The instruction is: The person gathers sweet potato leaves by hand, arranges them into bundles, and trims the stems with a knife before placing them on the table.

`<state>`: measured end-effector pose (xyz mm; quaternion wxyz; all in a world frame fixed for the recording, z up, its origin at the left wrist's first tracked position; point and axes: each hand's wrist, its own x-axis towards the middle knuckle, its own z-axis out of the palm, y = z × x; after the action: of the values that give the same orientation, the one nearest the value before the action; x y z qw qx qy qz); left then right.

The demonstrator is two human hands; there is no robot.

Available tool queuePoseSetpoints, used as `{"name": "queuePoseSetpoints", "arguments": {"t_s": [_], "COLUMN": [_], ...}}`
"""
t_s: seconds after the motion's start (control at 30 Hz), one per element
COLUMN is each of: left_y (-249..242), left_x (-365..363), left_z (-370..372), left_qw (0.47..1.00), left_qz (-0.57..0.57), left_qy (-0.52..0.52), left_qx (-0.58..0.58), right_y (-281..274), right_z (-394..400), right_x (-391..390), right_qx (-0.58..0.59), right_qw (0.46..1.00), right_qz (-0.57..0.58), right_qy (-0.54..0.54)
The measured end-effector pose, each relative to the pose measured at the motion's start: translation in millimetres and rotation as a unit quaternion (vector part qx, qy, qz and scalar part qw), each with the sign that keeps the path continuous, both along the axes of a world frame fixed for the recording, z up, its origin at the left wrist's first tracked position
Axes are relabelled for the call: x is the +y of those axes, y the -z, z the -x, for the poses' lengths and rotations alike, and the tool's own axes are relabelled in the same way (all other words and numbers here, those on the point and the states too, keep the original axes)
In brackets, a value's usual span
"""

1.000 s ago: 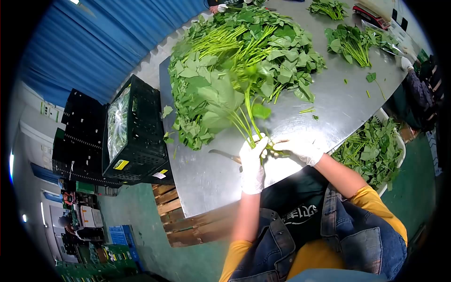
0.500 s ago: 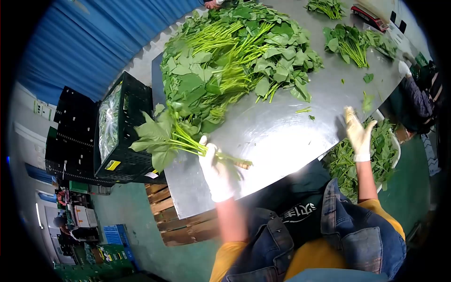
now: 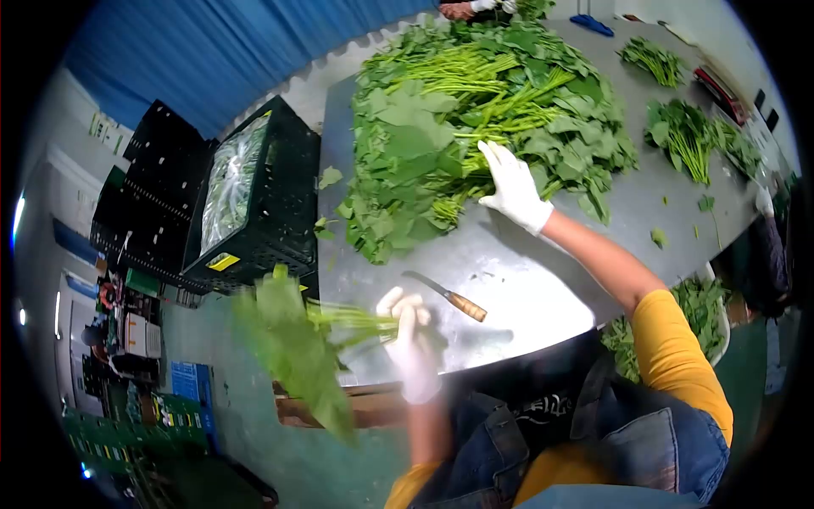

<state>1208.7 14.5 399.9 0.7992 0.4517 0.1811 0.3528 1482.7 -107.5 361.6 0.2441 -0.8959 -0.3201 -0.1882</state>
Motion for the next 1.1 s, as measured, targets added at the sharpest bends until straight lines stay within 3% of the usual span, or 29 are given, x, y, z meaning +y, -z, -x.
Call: {"name": "queuePoseSetpoints", "arguments": {"t_s": [0.1,0.13,0.17,0.23,0.3,0.37,0.43,0.5,0.57,0.63,0.67,0.7,0.77,0.87,0.9,0.97,1.03,1.1], "left_y": [18.8,42.0,33.8,12.1,77.8,66.6,97.1,102.5,120.8,122.0,151.4,161.9,114.4,128.1,132.0,139.6,144.2,137.7], "left_x": [16.1,26.4,23.0,0.7,3.3,-30.4,-32.0,-30.6,-17.7,0.5,16.7,26.7,26.3,45.6,48.8,51.2,50.2,48.8], "left_z": [8.8,11.9,8.8,4.0,-12.4,-24.3,-31.4,-36.7,-30.1,-19.6,-16.8,-6.0,-4.4,7.5,12.5,17.2,22.0,23.3], "left_qw": [0.997,0.993,0.994,0.966,0.909,0.928,0.921,0.922,0.930,0.946,0.944,0.951,0.966,0.964,0.964,0.968,0.971,0.969], "left_qz": [0.003,-0.023,-0.023,0.067,0.066,0.079,0.081,0.084,0.110,0.140,0.173,-0.157,0.130,0.145,0.146,0.137,0.121,0.102], "left_qy": [0.021,0.088,0.081,0.213,0.376,0.336,0.359,0.286,0.273,0.222,0.240,0.238,0.181,0.221,0.219,0.199,0.201,0.213], "left_qx": [0.071,0.075,0.074,0.130,0.168,0.143,0.127,0.246,0.222,0.192,0.149,0.118,0.130,0.041,0.040,0.062,0.042,0.069], "right_y": [9.7,14.9,25.1,33.1,23.6,5.9,7.8,4.0,-9.5,-54.1,-76.6,-93.9,-108.6,-98.3,-78.0,-58.9,-17.0,2.8], "right_z": [-44.8,-60.2,-75.8,-98.7,-105.9,-107.8,-110.8,-107.2,-99.3,-69.7,-52.9,-34.2,-10.7,35.8,45.2,73.8,77.9,85.5], "right_x": [43.0,52.7,58.9,66.4,62.1,62.2,62.7,60.4,58.0,54.5,53.5,48.6,39.9,9.8,-6.2,-41.3,-74.0,-101.3], "right_qx": [-0.104,-0.106,-0.112,-0.152,-0.110,-0.053,-0.121,-0.161,-0.200,-0.170,-0.169,-0.187,-0.178,-0.090,-0.102,-0.062,0.035,0.124], "right_qw": [0.979,0.967,0.962,0.949,0.972,0.970,0.964,0.950,0.946,0.951,0.953,0.956,0.962,0.984,0.991,0.997,0.997,0.984], "right_qz": [0.166,0.221,0.237,0.256,0.203,0.235,0.237,0.268,0.232,0.224,0.229,0.186,0.179,0.153,0.073,0.041,-0.046,-0.059], "right_qy": [0.059,0.073,0.078,0.098,0.038,0.014,0.005,-0.027,-0.103,-0.126,-0.108,-0.127,-0.106,-0.030,-0.037,0.004,0.052,0.115]}}
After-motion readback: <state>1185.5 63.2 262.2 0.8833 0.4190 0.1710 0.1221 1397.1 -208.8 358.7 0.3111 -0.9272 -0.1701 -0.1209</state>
